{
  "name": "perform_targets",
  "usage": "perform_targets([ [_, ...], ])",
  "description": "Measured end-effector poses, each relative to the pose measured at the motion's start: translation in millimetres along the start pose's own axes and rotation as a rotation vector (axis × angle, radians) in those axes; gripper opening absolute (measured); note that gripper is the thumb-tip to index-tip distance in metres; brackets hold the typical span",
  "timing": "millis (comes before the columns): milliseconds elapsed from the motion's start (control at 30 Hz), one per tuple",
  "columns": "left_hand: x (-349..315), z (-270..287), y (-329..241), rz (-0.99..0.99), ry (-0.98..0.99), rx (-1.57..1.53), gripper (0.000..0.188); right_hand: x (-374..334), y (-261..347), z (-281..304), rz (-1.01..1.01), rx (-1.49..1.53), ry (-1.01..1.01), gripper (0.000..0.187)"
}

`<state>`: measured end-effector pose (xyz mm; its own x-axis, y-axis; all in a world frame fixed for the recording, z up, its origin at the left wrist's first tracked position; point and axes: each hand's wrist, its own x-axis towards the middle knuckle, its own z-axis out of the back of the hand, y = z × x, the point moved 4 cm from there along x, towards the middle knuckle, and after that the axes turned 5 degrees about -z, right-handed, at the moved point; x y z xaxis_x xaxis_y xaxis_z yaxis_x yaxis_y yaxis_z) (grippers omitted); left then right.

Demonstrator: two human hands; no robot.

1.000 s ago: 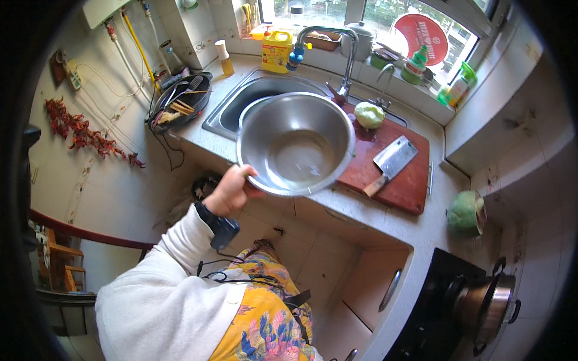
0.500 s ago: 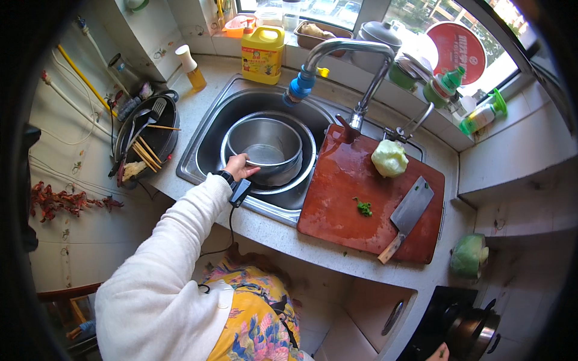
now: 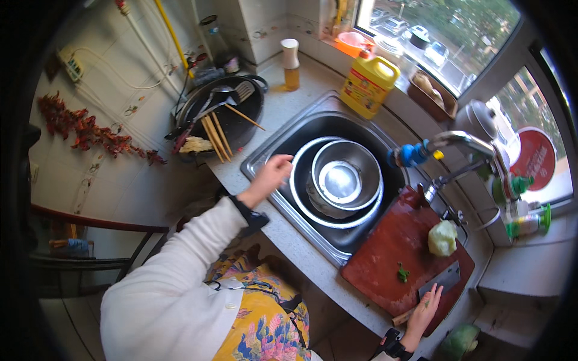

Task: The person washes green vegetables in a sink, chops green onions on a cutting board, and places the vegetables into a wok on the stove. They handle a cabbage, a knife, a bowl, and a wok during the process.

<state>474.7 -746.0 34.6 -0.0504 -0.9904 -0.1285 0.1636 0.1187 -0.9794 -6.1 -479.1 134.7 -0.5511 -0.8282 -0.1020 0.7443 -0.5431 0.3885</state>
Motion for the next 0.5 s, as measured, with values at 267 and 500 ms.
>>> perform_targets([
  [267,12,268,-12,-0.043,-0.492,1.308,0.037,38,28,-29,0.102,-0.106,-0.073,0.062],
  [500,45,306,-7,-0.143,-0.293,1.433,0.029,63,127,-81,0.022,0.297,0.202,0.04],
])
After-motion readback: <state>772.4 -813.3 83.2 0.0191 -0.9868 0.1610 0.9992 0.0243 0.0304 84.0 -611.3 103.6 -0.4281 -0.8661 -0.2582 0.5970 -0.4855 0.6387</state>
